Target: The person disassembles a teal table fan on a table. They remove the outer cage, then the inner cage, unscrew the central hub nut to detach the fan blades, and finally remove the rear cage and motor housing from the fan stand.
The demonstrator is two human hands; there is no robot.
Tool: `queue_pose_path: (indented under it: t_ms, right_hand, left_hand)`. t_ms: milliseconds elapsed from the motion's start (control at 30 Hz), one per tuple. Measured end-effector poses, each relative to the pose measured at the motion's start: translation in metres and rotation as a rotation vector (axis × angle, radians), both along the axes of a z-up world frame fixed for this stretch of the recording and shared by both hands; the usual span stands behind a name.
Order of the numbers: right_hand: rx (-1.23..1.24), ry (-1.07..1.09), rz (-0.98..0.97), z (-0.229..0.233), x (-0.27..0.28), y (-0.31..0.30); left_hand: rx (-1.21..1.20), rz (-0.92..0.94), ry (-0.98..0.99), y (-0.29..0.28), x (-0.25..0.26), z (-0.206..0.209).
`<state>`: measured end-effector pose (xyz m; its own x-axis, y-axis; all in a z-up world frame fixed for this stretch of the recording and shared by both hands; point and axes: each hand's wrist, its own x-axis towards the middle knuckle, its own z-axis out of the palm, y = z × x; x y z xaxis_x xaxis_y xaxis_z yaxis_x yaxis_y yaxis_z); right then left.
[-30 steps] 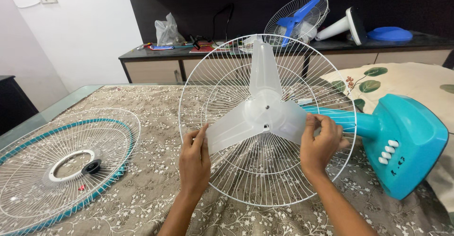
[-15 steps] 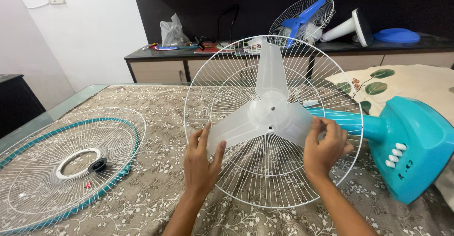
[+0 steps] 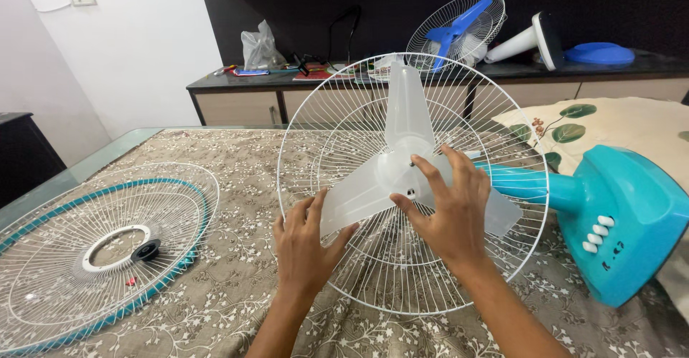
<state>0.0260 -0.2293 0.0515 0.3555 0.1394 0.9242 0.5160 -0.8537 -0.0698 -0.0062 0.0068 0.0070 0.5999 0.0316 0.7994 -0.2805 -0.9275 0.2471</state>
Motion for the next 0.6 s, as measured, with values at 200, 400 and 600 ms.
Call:
queue_pose_path:
  t_ms: [200,400,600]
  right_hand:
    - [-0.032,0.037,0.066,-0.002,0.001,-0.006]
    - [-0.047,0.072,-0.070,-0.013,0.013,-0.002]
    - [-0.071,0.095,-0.127,-0.016,0.016,0.001]
  left_hand:
    - [-0.033,-0.011,0.058,0.001,0.006,-0.008]
    - [-0.046,-0.026,0.024,0.002,0.005,-0.007]
    - [-0.045,-0.042,-0.015,0.002,0.003,-0.007]
